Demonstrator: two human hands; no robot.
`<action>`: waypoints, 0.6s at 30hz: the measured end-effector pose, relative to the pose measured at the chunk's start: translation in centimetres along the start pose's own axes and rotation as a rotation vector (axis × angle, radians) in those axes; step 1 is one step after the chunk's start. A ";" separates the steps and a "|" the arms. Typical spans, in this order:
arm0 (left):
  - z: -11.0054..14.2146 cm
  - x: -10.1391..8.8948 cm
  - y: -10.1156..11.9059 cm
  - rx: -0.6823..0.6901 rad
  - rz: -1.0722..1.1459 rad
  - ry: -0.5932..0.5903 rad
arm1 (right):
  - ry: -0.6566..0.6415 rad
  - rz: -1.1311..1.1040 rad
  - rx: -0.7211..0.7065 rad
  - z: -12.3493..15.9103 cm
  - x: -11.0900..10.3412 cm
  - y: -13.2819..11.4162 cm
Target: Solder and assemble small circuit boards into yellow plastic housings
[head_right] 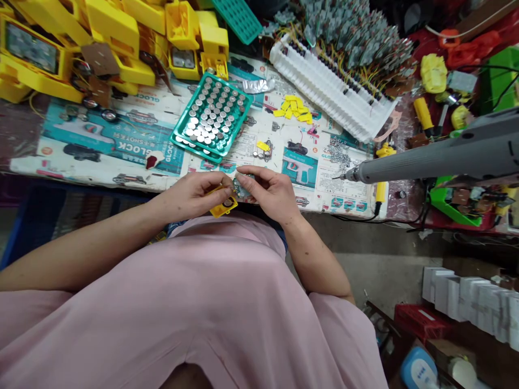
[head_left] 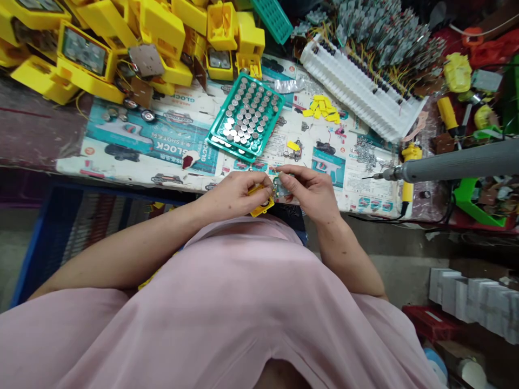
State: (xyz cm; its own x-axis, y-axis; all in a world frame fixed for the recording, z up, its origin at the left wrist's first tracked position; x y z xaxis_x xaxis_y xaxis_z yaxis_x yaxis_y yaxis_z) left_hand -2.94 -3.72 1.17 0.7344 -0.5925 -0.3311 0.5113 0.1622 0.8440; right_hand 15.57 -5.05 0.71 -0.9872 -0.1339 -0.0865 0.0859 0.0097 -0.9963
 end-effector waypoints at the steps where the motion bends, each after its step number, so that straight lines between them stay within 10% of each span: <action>1: -0.1 -0.1 0.1 0.027 -0.045 0.031 | 0.005 0.002 -0.005 0.0 -0.1 0.0; 18: -0.1 0.5 -0.2 0.392 -0.642 0.592 | 0.086 0.063 -0.031 -0.3 -0.8 0.6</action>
State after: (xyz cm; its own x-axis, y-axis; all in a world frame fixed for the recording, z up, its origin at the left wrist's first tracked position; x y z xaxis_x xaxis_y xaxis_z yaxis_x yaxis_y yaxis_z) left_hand -2.63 -3.92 0.78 0.5274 0.0362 -0.8489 0.7879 -0.3946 0.4727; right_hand 16.36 -4.68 0.16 -0.9880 -0.0463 -0.1471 0.1449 0.0467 -0.9883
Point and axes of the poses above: each hand's wrist, its own z-axis away from the middle knuckle, its own x-axis out of the palm, y = z × x, the point moved 1 cm from there along -z, towards the middle knuckle, and after that the axes turned 15 degrees about -x, right-handed, at the moved point
